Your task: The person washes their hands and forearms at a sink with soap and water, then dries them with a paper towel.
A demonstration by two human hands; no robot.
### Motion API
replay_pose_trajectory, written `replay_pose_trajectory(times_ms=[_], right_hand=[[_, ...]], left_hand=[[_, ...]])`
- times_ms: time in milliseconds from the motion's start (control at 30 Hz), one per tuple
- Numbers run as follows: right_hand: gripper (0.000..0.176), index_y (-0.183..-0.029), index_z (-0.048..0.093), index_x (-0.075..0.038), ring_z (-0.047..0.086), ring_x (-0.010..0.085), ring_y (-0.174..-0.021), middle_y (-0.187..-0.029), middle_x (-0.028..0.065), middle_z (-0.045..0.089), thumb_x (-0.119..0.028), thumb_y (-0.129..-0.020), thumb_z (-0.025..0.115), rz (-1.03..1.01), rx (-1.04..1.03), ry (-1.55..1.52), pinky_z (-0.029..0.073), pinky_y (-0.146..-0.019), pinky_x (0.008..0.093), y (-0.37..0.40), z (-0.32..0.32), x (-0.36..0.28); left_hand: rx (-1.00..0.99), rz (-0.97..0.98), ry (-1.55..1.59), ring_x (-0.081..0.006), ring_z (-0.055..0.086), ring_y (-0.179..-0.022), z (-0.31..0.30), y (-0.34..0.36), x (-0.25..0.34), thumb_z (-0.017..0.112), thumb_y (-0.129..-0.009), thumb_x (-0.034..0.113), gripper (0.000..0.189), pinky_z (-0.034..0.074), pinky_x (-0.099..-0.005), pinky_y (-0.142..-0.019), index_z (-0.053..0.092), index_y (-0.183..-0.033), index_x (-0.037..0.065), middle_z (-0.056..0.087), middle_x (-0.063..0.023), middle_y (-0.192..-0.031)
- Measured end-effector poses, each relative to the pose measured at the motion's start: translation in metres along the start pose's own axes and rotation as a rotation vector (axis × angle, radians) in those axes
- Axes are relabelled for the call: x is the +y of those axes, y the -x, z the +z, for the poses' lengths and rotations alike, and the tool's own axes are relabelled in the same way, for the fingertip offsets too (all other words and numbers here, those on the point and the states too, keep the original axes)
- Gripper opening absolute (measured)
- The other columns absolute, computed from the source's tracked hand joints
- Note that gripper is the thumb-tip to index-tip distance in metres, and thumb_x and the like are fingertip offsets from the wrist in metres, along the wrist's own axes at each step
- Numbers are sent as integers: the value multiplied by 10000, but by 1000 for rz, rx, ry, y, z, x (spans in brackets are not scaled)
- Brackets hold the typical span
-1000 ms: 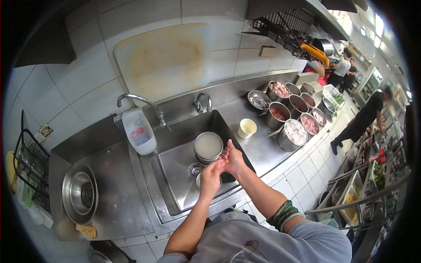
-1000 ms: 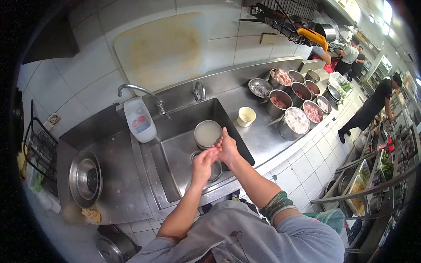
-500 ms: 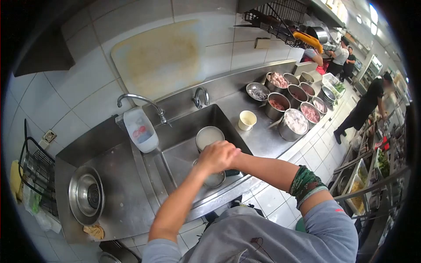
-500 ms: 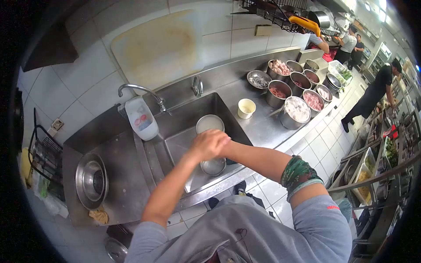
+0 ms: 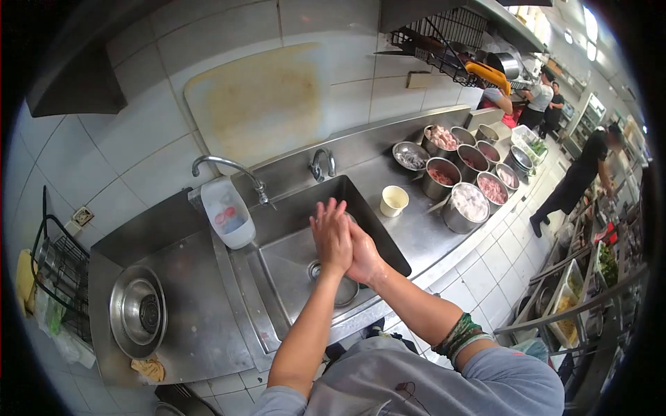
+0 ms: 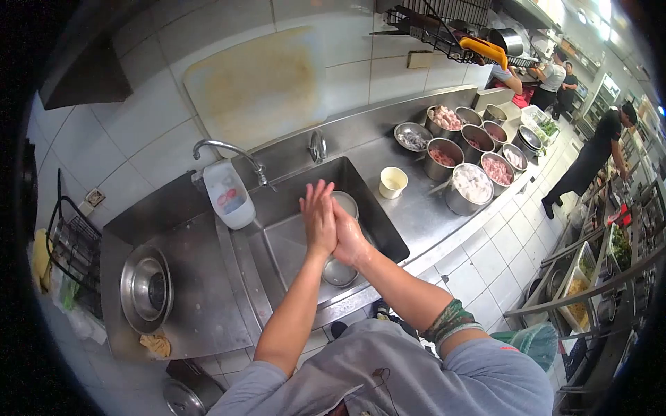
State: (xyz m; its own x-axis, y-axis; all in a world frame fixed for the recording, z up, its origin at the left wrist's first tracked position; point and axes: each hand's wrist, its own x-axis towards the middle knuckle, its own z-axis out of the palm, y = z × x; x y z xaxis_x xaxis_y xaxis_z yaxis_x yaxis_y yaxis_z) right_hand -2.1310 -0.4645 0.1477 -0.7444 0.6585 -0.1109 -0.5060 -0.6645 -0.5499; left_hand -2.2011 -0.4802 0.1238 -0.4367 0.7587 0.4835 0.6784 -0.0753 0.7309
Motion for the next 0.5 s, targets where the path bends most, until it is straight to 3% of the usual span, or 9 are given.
replay_pose_trajectory(times_ms=[33, 100, 133, 200, 267, 333, 367, 400, 500], right_hand=[[553, -1302, 427, -64, 437, 248, -1220, -1338, 140, 454, -484, -946, 371, -1, -2, 1, 341, -1027, 374, -8, -14, -1], [650, -1333, 371, -15, 372, 300, -1286, -1381, 188, 394, -527, -933, 352, 32, -433, -193, 312, -1054, 417, -31, -39, -15], [710, -1323, 354, 29, 337, 330, -1309, -1396, 218, 361, -558, -924, 334, -17, -275, -268, 286, -1069, 457, -31, -41, -19], [660, -1334, 366, -18, 367, 300, -1290, -1397, 175, 375, -537, -929, 344, -9, -284, -126, 299, -1064, 433, -24, -47, -14], [611, -1344, 376, -75, 406, 272, -1259, -1374, 126, 417, -523, -928, 363, -61, -77, -167, 318, -1052, 411, 2, -16, 1], [548, -1347, 384, -114, 422, 262, -1242, -1362, 106, 432, -484, -944, 359, -79, -160, -25, 338, -1042, 396, 2, -34, -9], [538, -1347, 386, -126, 423, 264, -1239, -1361, 106, 430, -480, -943, 364, -89, -205, -107, 340, -1041, 394, -8, -42, -20], [529, -1348, 388, -137, 424, 266, -1235, -1360, 106, 429, -477, -942, 370, -98, -240, -192, 342, -1040, 391, -14, -46, -29], [593, -1331, 372, -31, 403, 287, -1256, -1366, 162, 408, -478, -942, 366, -67, -184, -178, 331, -1051, 392, -4, -35, -26]], left_hand=[[-99, 69, -99, -355, 243, -1349, 0, 2, -2, 311, -965, 371, 484, 106, -498, -1106, 443, -1321, 70, 378, -156, -1405], [-74, 106, -76, -347, 253, -1346, 13, 11, 1, 317, -963, 366, 480, 107, -493, -1107, 450, -1314, 67, 384, -156, -1400], [-59, 140, -59, -340, 264, -1343, 23, 18, 4, 323, -962, 362, 476, 108, -488, -1108, 458, -1307, 64, 391, -157, -1396], [-6, 211, -27, -325, 284, -1337, 37, 18, 0, 335, -959, 353, 468, 110, -478, -1109, 472, -1294, 57, 404, -158, -1387], [-65, 161, -111, -329, 300, -1328, 35, 6, -19, 393, -936, 366, 489, 142, -478, -1104, 460, -1299, 44, 408, -161, -1382], [-20, 255, -182, -333, 316, -1318, 42, 10, -17, 415, -926, 368, 472, 161, -480, -1096, 510, -1248, 37, 456, -161, -1343], [282, 65, -1079, -475, 232, -1314, 98, 27, -4, 505, -854, 413, 584, 144, -546, -1087, 477, -1268, 2, 292, -343, -1377], [282, 62, -1083, -475, 232, -1314, 94, 28, -6, 505, -854, 413, 584, 144, -546, -1087, 477, -1268, 2, 292, -343, -1377], [259, 305, -853, -336, 303, -1323, 67, 18, 4, 447, -886, 425, 573, 169, -486, -1097, 507, -1228, -32, 432, -189, -1347]])
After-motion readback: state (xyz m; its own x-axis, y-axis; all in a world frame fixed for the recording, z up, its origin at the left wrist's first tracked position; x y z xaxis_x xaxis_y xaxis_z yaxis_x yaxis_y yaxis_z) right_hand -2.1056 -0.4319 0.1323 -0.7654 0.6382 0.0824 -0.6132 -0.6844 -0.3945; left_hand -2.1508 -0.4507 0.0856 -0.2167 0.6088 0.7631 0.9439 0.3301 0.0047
